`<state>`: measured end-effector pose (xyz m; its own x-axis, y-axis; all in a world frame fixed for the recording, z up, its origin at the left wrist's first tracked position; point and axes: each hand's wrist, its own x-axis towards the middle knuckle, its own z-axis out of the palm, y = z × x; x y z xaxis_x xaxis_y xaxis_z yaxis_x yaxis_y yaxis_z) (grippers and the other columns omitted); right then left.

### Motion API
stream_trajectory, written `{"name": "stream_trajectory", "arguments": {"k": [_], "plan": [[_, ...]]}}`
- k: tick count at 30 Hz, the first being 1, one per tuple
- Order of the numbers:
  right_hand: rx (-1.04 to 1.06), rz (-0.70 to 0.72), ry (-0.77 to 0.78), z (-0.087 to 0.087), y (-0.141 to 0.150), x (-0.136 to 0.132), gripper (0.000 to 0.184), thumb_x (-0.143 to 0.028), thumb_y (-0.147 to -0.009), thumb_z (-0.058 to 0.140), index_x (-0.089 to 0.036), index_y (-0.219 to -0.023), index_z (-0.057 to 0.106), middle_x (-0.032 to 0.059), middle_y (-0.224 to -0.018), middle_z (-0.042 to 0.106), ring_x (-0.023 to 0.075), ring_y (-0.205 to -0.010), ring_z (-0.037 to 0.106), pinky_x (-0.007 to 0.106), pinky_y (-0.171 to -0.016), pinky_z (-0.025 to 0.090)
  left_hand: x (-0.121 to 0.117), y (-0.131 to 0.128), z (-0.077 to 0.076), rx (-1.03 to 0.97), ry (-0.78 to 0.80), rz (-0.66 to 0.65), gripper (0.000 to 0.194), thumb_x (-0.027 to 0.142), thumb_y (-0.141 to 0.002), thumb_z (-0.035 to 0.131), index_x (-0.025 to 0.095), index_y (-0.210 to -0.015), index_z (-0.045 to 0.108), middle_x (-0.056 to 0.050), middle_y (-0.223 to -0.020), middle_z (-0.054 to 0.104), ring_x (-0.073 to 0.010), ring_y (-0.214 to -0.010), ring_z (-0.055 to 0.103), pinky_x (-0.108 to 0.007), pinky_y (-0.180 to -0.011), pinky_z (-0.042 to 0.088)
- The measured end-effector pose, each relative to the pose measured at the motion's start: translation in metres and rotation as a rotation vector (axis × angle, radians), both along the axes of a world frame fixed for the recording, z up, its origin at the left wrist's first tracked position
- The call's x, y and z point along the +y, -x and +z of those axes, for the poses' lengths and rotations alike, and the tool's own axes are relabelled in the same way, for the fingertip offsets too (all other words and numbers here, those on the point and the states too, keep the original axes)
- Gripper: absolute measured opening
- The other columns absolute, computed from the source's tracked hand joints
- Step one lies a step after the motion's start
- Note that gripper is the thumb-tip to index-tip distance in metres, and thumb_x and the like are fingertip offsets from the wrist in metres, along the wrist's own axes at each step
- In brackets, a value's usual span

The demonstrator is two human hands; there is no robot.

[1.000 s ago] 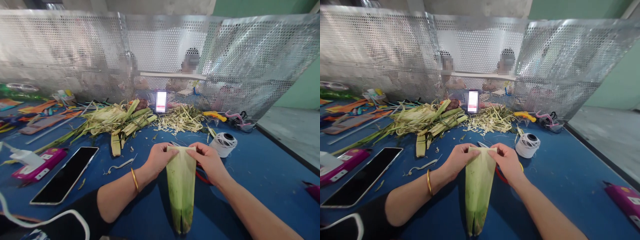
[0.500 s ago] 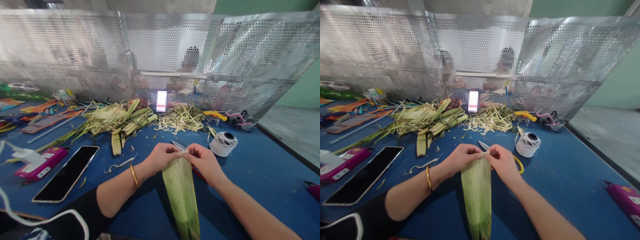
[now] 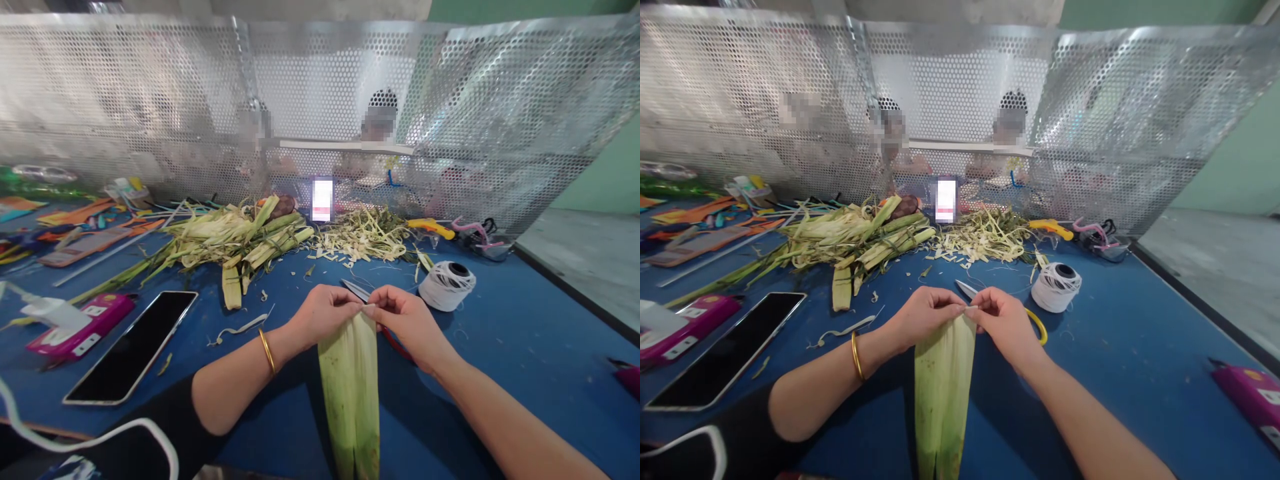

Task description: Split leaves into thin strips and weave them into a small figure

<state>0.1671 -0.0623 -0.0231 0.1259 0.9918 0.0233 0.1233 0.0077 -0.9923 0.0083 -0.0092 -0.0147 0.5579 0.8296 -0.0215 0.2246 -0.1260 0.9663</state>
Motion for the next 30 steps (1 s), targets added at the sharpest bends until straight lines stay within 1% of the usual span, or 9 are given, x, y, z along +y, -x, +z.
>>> {"name": "stream_trajectory", "arguments": {"k": [3, 8, 11, 13, 18, 24, 27, 30], "plan": [[-0.034, 0.029, -0.005, -0.0021, -0.0021, 0.0012, 0.02, -0.032, -0.064, 0.074, -0.018, -0.071, 0.062, -0.0031, -0.059, 0.057, 0.0114, -0.056, 0.051, 0.024, -0.053, 0.043, 0.0, -0.0004, -0.0014, 0.022, -0.031, -0.001, 0.02, 0.029, -0.072, 0.058, 0.013, -0.071, 0.07, 0.0, -0.063, 0.061, -0.0103, -0.057, 0.048, -0.021, -0.056, 0.038], [-0.059, 0.078, -0.032, -0.0027, -0.0032, 0.0015, 0.016, -0.031, -0.066, 0.071, -0.018, -0.067, 0.061, -0.0037, -0.057, 0.054, 0.0112, -0.055, 0.048, 0.024, -0.053, 0.042, 0.0007, -0.0005, -0.0026, 0.058, -0.111, -0.018, 0.02, 0.027, -0.073, 0.056, 0.014, -0.068, 0.069, 0.0, -0.062, 0.06, -0.0107, -0.059, 0.047, -0.021, -0.056, 0.037], [-0.085, 0.105, -0.031, -0.0021, -0.0036, 0.0008, 0.015, -0.031, -0.069, 0.067, -0.018, -0.067, 0.059, -0.0037, -0.057, 0.052, 0.0114, -0.056, 0.047, 0.025, -0.054, 0.041, -0.0008, -0.0004, -0.0012, 0.065, -0.121, -0.017, 0.02, 0.027, -0.073, 0.054, 0.014, -0.067, 0.068, 0.001, -0.061, 0.059, -0.0106, -0.059, 0.046, -0.021, -0.055, 0.036], [-0.139, 0.113, -0.053, -0.0009, -0.0036, 0.0002, 0.015, -0.032, -0.071, 0.064, -0.019, -0.068, 0.058, -0.0039, -0.057, 0.051, 0.0116, -0.056, 0.047, 0.025, -0.054, 0.04, -0.0023, -0.0007, -0.0002, 0.064, -0.116, -0.008, 0.02, 0.027, -0.073, 0.053, 0.014, -0.066, 0.068, 0.001, -0.06, 0.058, -0.0104, -0.058, 0.045, -0.021, -0.054, 0.035], [-0.353, 0.067, -0.184, 0.0045, -0.001, -0.0018, 0.013, -0.03, -0.074, 0.058, -0.02, -0.067, 0.056, -0.0045, -0.055, 0.046, 0.0114, -0.054, 0.042, 0.024, -0.051, 0.035, -0.0035, -0.0021, -0.0005, -0.002, -0.095, 0.012, 0.018, 0.026, -0.073, 0.053, 0.014, -0.065, 0.065, 0.002, -0.06, 0.056, -0.01, -0.058, 0.045, -0.021, -0.055, 0.036], [-0.47, 0.032, -0.263, 0.006, 0.0023, -0.0043, 0.014, -0.03, -0.078, 0.055, -0.02, -0.068, 0.055, -0.0035, -0.057, 0.048, 0.0124, -0.055, 0.042, 0.025, -0.052, 0.034, -0.0032, -0.0032, -0.0021, -0.023, -0.074, 0.022, 0.018, 0.025, -0.073, 0.053, 0.014, -0.065, 0.064, 0.001, -0.061, 0.056, -0.0101, -0.059, 0.045, -0.022, -0.057, 0.036], [-0.471, 0.013, -0.29, 0.0051, 0.0023, -0.0047, 0.014, -0.029, -0.079, 0.056, -0.021, -0.068, 0.055, -0.0029, -0.06, 0.05, 0.0132, -0.058, 0.045, 0.025, -0.054, 0.035, -0.0043, -0.0036, 0.0, -0.052, -0.028, 0.036, 0.018, 0.027, -0.074, 0.054, 0.014, -0.065, 0.063, 0.002, -0.061, 0.056, -0.0098, -0.059, 0.045, -0.022, -0.057, 0.036], [-0.355, -0.018, -0.252, 0.0052, 0.0027, -0.0037, 0.013, -0.032, -0.076, 0.06, -0.021, -0.07, 0.057, -0.0022, -0.062, 0.053, 0.0137, -0.06, 0.047, 0.026, -0.057, 0.038, -0.0054, -0.0031, 0.0028, -0.075, 0.016, 0.056, 0.019, 0.029, -0.076, 0.055, 0.014, -0.066, 0.063, 0.003, -0.062, 0.056, -0.0096, -0.058, 0.046, -0.022, -0.059, 0.038]]}}
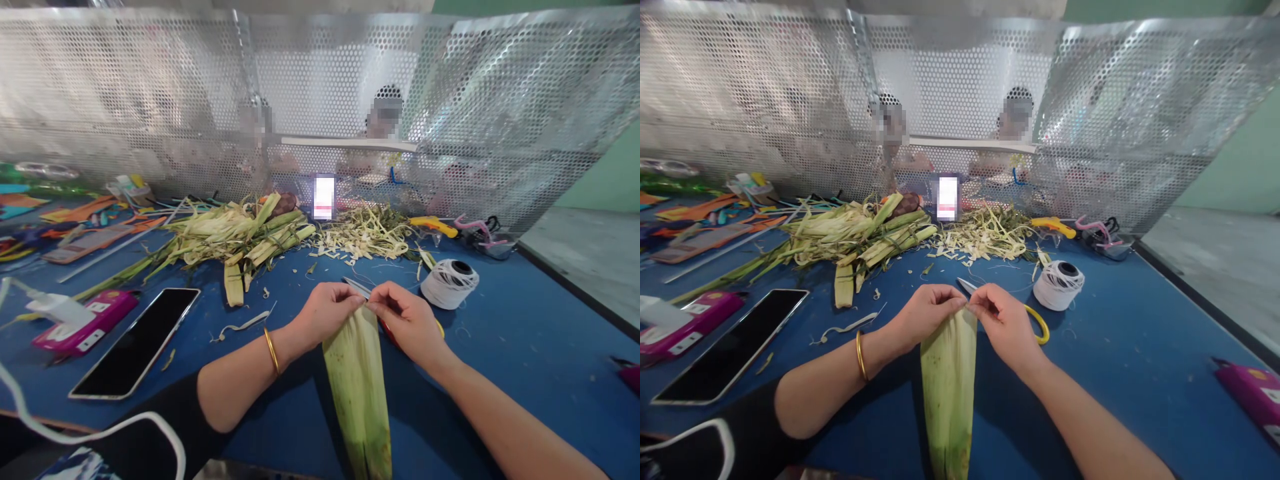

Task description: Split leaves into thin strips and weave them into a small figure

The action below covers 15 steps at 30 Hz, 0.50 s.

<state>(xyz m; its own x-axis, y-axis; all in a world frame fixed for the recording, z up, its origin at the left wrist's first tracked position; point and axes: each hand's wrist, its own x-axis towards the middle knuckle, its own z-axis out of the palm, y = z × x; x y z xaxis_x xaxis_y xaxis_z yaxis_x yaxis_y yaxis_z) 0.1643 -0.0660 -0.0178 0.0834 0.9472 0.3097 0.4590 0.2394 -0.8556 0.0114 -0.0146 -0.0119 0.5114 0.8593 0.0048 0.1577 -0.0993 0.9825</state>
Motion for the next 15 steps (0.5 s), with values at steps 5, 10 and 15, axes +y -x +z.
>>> {"name": "stream_trajectory", "arguments": {"k": [5, 10, 15], "plan": [[0.473, 0.004, 0.317, 0.0003, 0.0029, 0.002, 0.034, -0.044, -0.061, 0.074, -0.02, -0.08, 0.06, -0.0016, -0.067, 0.058, 0.0131, -0.059, 0.052, 0.026, -0.056, 0.043, 0.0014, 0.0009, 0.0009, 0.06, -0.122, 0.024, 0.019, 0.028, -0.077, 0.054, 0.015, -0.068, 0.065, 0.001, -0.068, 0.062, -0.0117, -0.064, 0.052, -0.022, -0.063, 0.04], [0.521, 0.004, 0.345, -0.0013, 0.0053, 0.0008, 0.038, -0.048, -0.057, 0.078, -0.018, -0.061, 0.056, -0.0048, -0.053, 0.05, 0.0086, -0.049, 0.042, 0.022, -0.047, 0.037, 0.0036, 0.0011, -0.0008, 0.138, -0.176, 0.05, 0.019, 0.03, -0.076, 0.055, 0.015, -0.069, 0.065, 0.0, -0.068, 0.062, -0.0124, -0.065, 0.053, -0.022, -0.061, 0.04], [0.424, -0.086, 0.239, -0.0026, 0.006, 0.0001, 0.032, -0.047, -0.061, 0.074, -0.019, -0.062, 0.058, -0.0041, -0.054, 0.05, 0.0098, -0.051, 0.042, 0.023, -0.047, 0.035, 0.0058, 0.0018, -0.0048, 0.173, -0.146, 0.057, 0.031, 0.042, -0.075, 0.057, 0.015, -0.062, 0.063, 0.002, -0.058, 0.054, -0.0108, -0.058, 0.046, -0.022, -0.054, 0.035]]}}
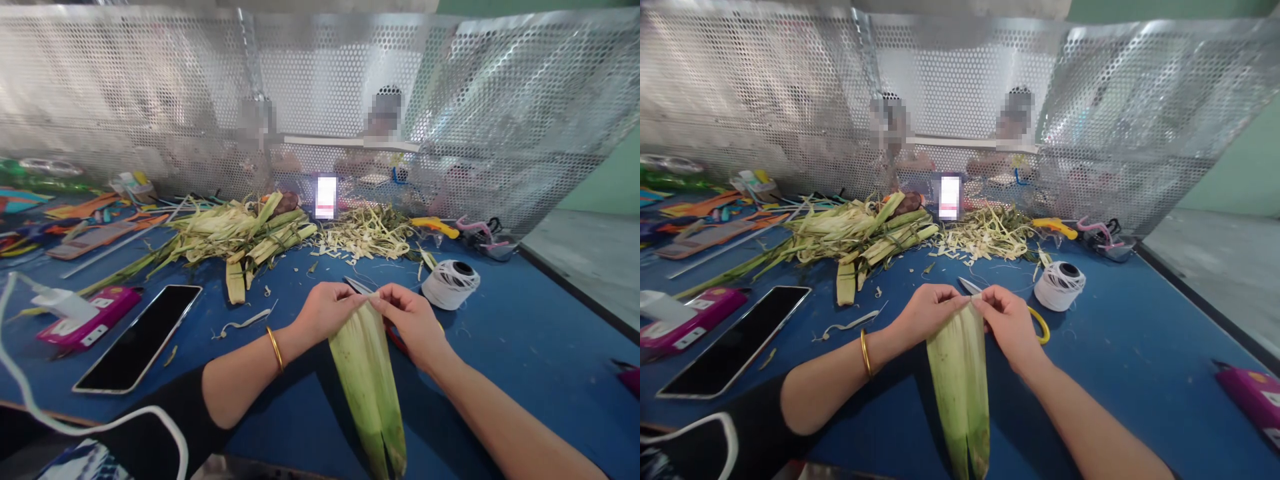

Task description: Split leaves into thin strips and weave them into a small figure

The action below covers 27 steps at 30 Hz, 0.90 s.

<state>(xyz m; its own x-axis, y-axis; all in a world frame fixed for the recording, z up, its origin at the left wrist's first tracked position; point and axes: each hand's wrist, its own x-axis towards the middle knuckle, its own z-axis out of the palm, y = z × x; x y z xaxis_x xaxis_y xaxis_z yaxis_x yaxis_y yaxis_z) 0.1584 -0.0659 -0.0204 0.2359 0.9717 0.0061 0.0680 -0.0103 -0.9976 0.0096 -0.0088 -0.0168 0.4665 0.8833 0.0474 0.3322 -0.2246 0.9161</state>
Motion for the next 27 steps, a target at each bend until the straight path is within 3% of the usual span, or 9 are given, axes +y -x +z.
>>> {"name": "stream_trajectory", "arguments": {"k": [13, 23, 27], "plan": [[-0.034, -0.061, -0.129, 0.0, 0.001, -0.002, 0.03, -0.047, -0.067, 0.071, -0.019, -0.067, 0.058, -0.0031, -0.055, 0.05, 0.0108, -0.051, 0.041, 0.024, -0.047, 0.033, 0.003, 0.0, 0.001, -0.048, -0.005, -0.004, 0.03, 0.04, -0.076, 0.057, 0.015, -0.061, 0.063, 0.002, -0.056, 0.053, -0.0094, -0.056, 0.043, -0.02, -0.051, 0.034], [0.017, -0.167, -0.198, 0.004, 0.002, -0.004, 0.028, -0.046, -0.069, 0.07, -0.02, -0.072, 0.058, -0.0016, -0.059, 0.057, 0.0129, -0.054, 0.05, 0.027, -0.054, 0.044, 0.008, 0.002, 0.0, -0.074, 0.006, 0.006, 0.032, 0.044, -0.076, 0.057, 0.015, -0.062, 0.065, 0.002, -0.058, 0.056, -0.0099, -0.056, 0.045, -0.021, -0.053, 0.037], [0.104, -0.083, -0.093, 0.008, 0.003, -0.003, 0.033, -0.048, -0.063, 0.074, -0.02, -0.073, 0.061, -0.0021, -0.06, 0.057, 0.0125, -0.054, 0.051, 0.026, -0.054, 0.044, 0.008, 0.003, 0.0, -0.038, -0.051, 0.023, 0.031, 0.042, -0.077, 0.056, 0.016, -0.063, 0.065, 0.001, -0.061, 0.059, -0.0105, -0.058, 0.048, -0.022, -0.056, 0.037]]}}
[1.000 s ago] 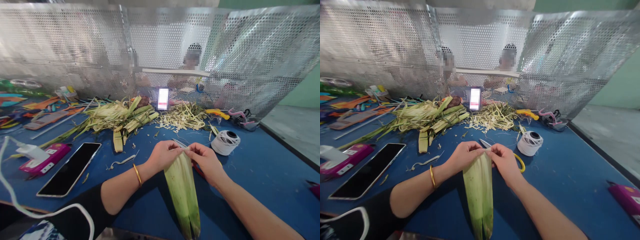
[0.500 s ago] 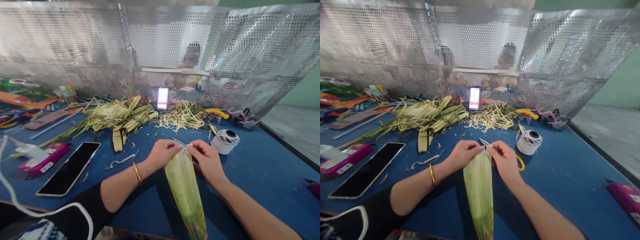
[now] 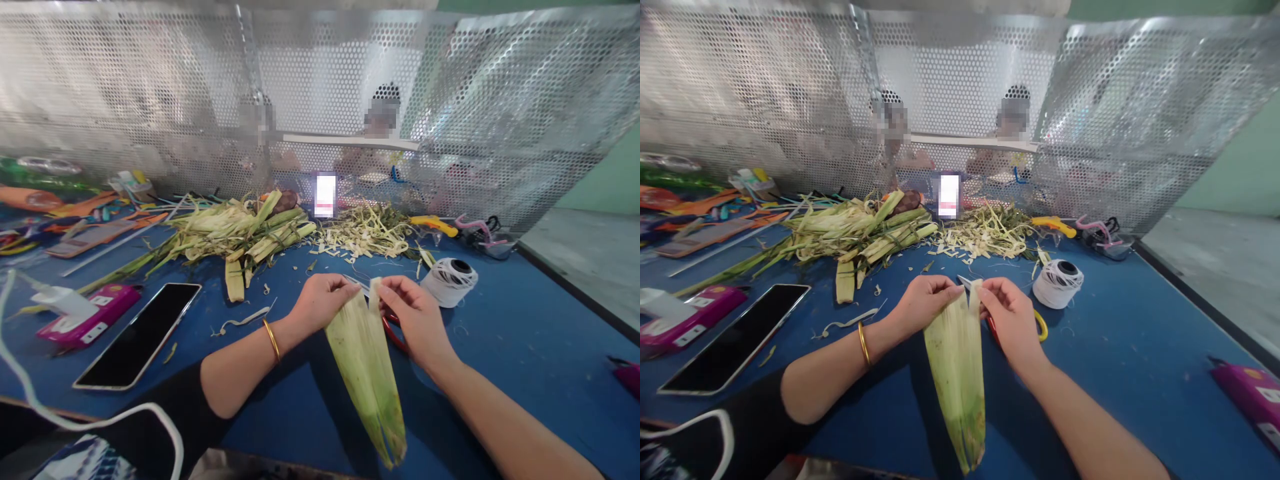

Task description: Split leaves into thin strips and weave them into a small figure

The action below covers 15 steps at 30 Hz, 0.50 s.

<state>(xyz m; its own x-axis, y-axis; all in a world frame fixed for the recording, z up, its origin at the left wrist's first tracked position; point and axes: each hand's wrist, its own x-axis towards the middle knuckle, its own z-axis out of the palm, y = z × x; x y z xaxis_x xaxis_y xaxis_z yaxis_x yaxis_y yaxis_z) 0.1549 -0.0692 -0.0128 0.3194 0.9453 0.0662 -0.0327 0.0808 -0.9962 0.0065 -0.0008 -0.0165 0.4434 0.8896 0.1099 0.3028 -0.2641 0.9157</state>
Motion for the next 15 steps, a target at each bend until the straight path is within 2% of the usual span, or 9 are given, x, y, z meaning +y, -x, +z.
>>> {"name": "stream_trajectory", "arguments": {"k": [4, 7, 10, 13, 15], "plan": [[0.08, 0.186, 0.21, -0.003, 0.001, 0.0, 0.039, -0.05, -0.057, 0.078, -0.018, -0.069, 0.06, -0.0033, -0.057, 0.054, 0.0097, -0.049, 0.046, 0.022, -0.045, 0.038, -0.001, 0.002, 0.004, 0.074, -0.083, 0.025, 0.028, 0.039, -0.077, 0.056, 0.017, -0.064, 0.066, 0.001, -0.064, 0.063, -0.0122, -0.063, 0.052, -0.023, -0.059, 0.038], [0.039, 0.211, 0.217, -0.006, 0.0, -0.001, 0.037, -0.049, -0.056, 0.077, -0.018, -0.064, 0.058, -0.0043, -0.053, 0.051, 0.009, -0.047, 0.043, 0.022, -0.044, 0.035, 0.0, 0.002, 0.006, 0.062, -0.069, 0.07, 0.025, 0.038, -0.075, 0.059, 0.017, -0.065, 0.067, -0.001, -0.067, 0.065, -0.0134, -0.066, 0.055, -0.023, -0.06, 0.039], [0.033, 0.085, 0.149, -0.009, -0.002, 0.001, 0.036, -0.049, -0.057, 0.076, -0.019, -0.063, 0.057, -0.0043, -0.054, 0.05, 0.0098, -0.048, 0.041, 0.023, -0.045, 0.034, -0.002, 0.001, 0.007, -0.179, 0.159, 0.127, 0.032, 0.046, -0.071, 0.065, 0.015, -0.08, 0.068, -0.003, -0.073, 0.067, -0.0136, -0.066, 0.057, -0.023, -0.059, 0.041], [0.041, -0.048, 0.07, -0.01, -0.005, 0.003, 0.035, -0.048, -0.06, 0.075, -0.02, -0.062, 0.054, -0.0047, -0.055, 0.049, 0.0104, -0.05, 0.04, 0.024, -0.046, 0.034, -0.009, -0.003, 0.004, -0.46, 0.479, 0.071, 0.045, 0.053, -0.067, 0.069, 0.013, -0.089, 0.066, -0.005, -0.078, 0.068, -0.0141, -0.066, 0.06, -0.025, -0.06, 0.046], [0.01, -0.072, 0.045, -0.012, -0.005, 0.004, 0.033, -0.048, -0.063, 0.073, -0.02, -0.063, 0.054, -0.0046, -0.056, 0.048, 0.011, -0.052, 0.04, 0.025, -0.048, 0.034, -0.016, -0.008, 0.001, -0.514, 0.612, 0.026, 0.045, 0.049, -0.063, 0.075, 0.012, -0.088, 0.067, -0.007, -0.083, 0.07, -0.0155, -0.069, 0.062, -0.027, -0.064, 0.048]]}}
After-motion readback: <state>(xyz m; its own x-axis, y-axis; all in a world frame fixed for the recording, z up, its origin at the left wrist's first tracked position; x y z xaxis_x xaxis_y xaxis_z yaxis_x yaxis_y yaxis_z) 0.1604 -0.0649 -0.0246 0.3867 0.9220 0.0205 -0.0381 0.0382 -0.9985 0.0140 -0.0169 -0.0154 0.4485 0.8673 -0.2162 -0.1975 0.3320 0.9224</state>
